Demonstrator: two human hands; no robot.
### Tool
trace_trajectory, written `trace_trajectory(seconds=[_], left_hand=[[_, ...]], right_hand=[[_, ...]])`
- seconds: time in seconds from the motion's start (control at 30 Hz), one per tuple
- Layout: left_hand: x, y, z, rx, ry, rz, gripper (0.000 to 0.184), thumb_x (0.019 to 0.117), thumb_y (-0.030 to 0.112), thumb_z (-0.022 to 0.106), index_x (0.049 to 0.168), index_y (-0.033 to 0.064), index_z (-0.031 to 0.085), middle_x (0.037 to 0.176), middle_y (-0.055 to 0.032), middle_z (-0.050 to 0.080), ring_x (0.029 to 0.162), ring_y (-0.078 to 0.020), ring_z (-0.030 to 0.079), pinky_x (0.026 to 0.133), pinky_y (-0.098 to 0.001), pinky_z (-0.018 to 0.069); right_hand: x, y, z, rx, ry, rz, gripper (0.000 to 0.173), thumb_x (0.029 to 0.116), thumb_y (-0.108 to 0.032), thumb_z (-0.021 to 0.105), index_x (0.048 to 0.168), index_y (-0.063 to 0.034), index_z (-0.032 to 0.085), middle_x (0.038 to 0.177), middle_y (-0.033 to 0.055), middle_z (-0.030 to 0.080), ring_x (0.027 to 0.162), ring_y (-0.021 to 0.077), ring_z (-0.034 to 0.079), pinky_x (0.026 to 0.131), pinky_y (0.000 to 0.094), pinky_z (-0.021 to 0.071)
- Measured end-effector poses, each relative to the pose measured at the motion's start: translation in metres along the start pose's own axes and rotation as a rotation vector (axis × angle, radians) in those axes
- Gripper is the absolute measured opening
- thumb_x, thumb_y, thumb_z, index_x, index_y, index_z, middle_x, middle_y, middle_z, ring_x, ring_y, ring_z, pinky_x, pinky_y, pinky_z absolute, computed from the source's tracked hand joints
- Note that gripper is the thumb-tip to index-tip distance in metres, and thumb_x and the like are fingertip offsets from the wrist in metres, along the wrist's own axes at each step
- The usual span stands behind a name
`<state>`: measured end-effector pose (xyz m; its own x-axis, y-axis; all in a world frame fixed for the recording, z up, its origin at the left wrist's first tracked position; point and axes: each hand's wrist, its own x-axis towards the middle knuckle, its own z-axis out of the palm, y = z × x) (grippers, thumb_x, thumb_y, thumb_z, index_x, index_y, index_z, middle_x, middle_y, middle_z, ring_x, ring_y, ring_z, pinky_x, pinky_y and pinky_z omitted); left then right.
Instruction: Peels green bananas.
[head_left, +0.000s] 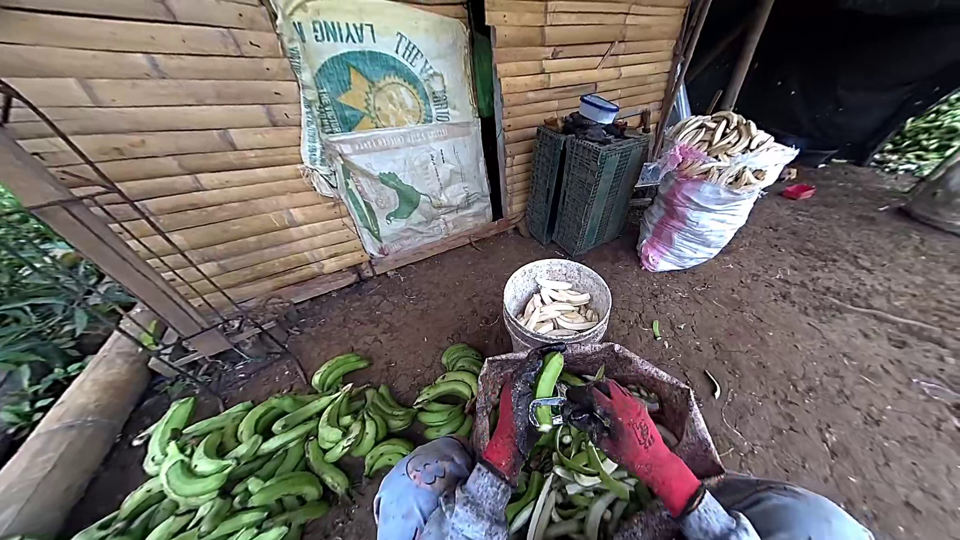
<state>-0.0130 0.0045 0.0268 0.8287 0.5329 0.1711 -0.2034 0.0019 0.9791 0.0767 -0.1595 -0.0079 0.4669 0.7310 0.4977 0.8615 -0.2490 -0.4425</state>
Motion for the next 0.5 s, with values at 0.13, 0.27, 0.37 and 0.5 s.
trace_trajectory(seconds=[0.13,0.27,0.37,0.5], left_hand=[[-0.006,-0.008,-0.004,-0.103,0.069,-0.159,0.037,0.1102,0.016,0.03,0.127,-0.0014,0.058,0.101,-0.0078,0.068,0.083,-0.0108,0.066,0.076,-0.0272,0.0566],[-0.016,-0.05,-0.004,0.305,0.059,-0.149,0.043,0.1109,0.018,0.036,0.141,-0.0067,0.052,0.134,-0.0225,0.061,0.121,-0.0212,0.061,0.108,-0.0358,0.0462],[0.003,-0.022,0.003,-0.185,0.183,-0.277,0.036,0.1117,0.026,0.035,0.118,0.0028,0.061,0.084,-0.006,0.063,0.063,-0.01,0.061,0.055,-0.0236,0.0531],[0.022,-0.008,-0.004,-0.477,0.104,-0.195,0.04,0.1117,0.022,0.027,0.124,0.0005,0.059,0.084,-0.0055,0.068,0.061,-0.0098,0.065,0.054,-0.023,0.0564]], right_hand=[[0.012,0.0,0.011,-0.057,0.073,0.08,0.036,0.0824,-0.018,0.072,0.115,-0.0007,0.073,0.109,0.0266,0.07,0.102,0.046,0.069,0.085,0.0593,0.0554],[0.041,0.031,-0.013,-0.044,0.064,0.511,0.042,0.0965,-0.016,0.061,0.136,-0.0006,0.062,0.128,0.0266,0.064,0.115,0.0423,0.065,0.097,0.0563,0.0517],[0.034,0.022,-0.023,0.079,0.148,0.36,0.039,0.0934,-0.019,0.062,0.128,-0.0017,0.067,0.118,0.0226,0.069,0.107,0.0371,0.069,0.093,0.0535,0.0538],[0.001,-0.008,-0.004,0.206,0.003,0.105,0.034,0.0901,-0.024,0.069,0.12,-0.0088,0.073,0.112,0.0163,0.072,0.102,0.0315,0.071,0.088,0.05,0.0575]])
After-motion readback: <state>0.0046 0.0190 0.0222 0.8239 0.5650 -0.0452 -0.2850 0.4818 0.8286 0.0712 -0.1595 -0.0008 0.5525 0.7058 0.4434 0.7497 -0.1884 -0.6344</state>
